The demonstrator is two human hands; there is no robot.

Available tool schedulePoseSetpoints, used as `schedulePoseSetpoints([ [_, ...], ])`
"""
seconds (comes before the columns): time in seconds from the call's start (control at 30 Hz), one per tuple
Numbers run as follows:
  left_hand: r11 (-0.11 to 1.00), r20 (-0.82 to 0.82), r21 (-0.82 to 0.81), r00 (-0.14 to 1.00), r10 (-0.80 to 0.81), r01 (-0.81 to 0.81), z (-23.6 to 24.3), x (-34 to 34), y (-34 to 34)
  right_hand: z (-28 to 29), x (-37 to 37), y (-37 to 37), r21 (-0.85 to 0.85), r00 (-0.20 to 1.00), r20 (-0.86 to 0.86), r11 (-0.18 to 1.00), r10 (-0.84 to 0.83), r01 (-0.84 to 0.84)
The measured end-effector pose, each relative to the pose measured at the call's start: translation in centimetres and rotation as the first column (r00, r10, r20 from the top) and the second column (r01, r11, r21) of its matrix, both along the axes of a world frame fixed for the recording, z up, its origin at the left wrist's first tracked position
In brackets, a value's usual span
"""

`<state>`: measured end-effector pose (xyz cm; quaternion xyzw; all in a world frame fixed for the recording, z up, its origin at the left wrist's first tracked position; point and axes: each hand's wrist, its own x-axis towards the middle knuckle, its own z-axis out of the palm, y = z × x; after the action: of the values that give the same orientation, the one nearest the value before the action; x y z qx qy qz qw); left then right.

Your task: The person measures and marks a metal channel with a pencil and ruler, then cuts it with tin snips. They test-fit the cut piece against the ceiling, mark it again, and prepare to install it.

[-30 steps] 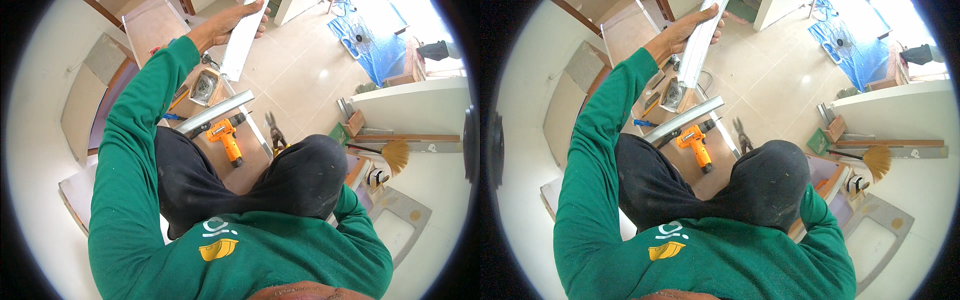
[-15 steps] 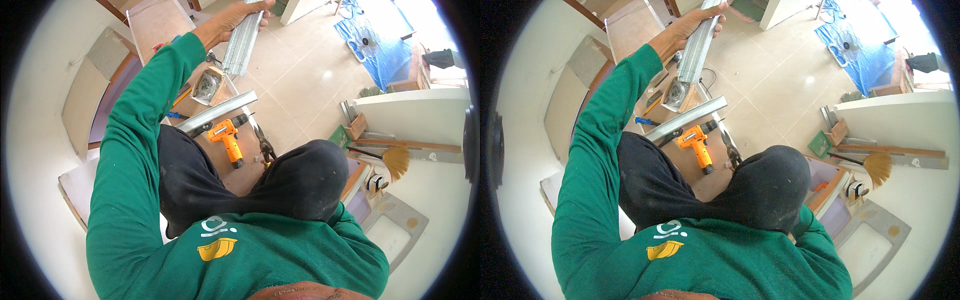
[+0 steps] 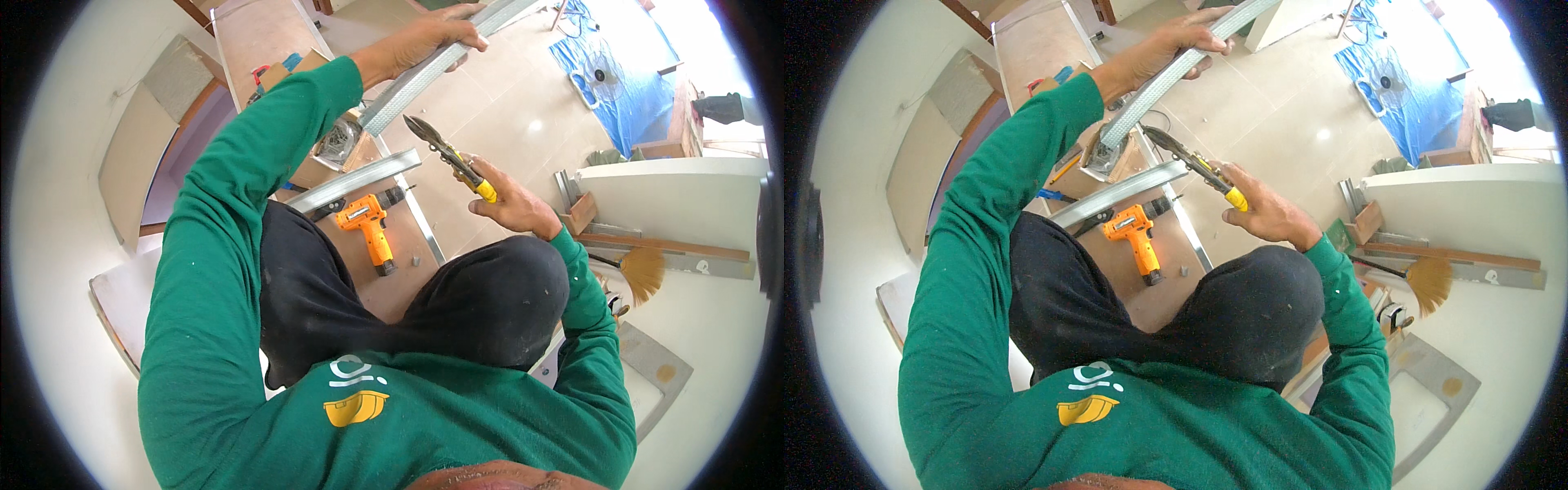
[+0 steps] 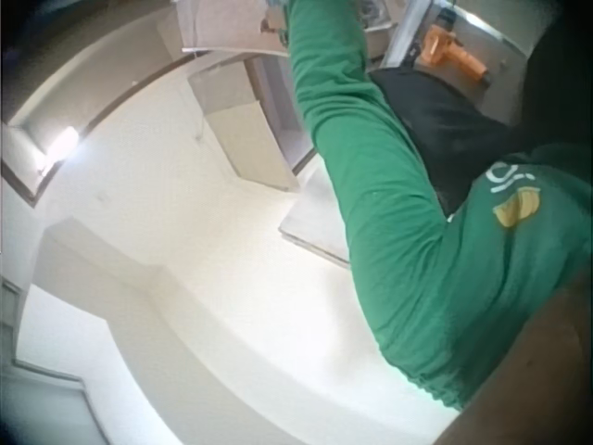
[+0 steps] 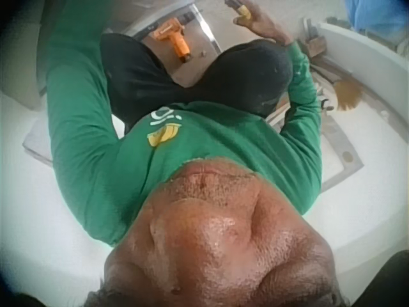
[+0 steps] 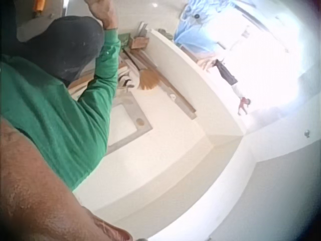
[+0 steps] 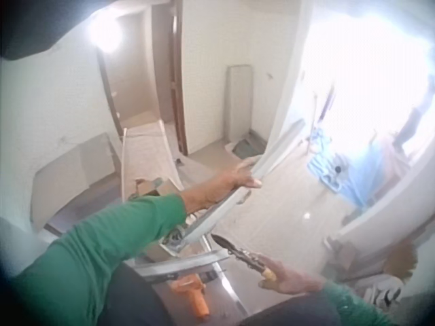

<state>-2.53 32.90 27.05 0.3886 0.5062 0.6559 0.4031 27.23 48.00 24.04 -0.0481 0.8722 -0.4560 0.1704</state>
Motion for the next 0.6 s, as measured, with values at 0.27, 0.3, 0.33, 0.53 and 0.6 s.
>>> schedulePoseSetpoints([
  [0.27,0.989,-0.135,-0.007,0.98,0.148,-0.151,2.3,2.9,-0.5,3.2,-1.2,-1.4,0.074,0.995,-0.069,0.995,0.075,-0.07],
  [0.3,0.988,-0.092,-0.01,0.984,0.156,-0.157,2.3,3.0,-0.6,3.2,-1.1,-1.7,0.076,0.995,-0.067,0.995,0.074,-0.069],
  [0.33,0.986,-0.118,-0.012,0.979,0.164,-0.167,2.2,3.0,-0.6,3.2,-1.0,-1.9,0.079,0.995,-0.065,0.995,0.072,-0.067],
  [0.53,0.986,-0.239,-0.019,0.958,0.158,-0.167,0.9,3.0,0.4,3.0,-0.6,-2.4,0.089,0.999,-0.012,0.995,0.035,-0.034],
  [0.6,0.983,-0.282,-0.011,0.944,0.171,-0.182,0.6,3.0,0.6,2.1,-0.4,-2.3,0.095,0.998,-0.049,0.995,0.048,-0.043],
])
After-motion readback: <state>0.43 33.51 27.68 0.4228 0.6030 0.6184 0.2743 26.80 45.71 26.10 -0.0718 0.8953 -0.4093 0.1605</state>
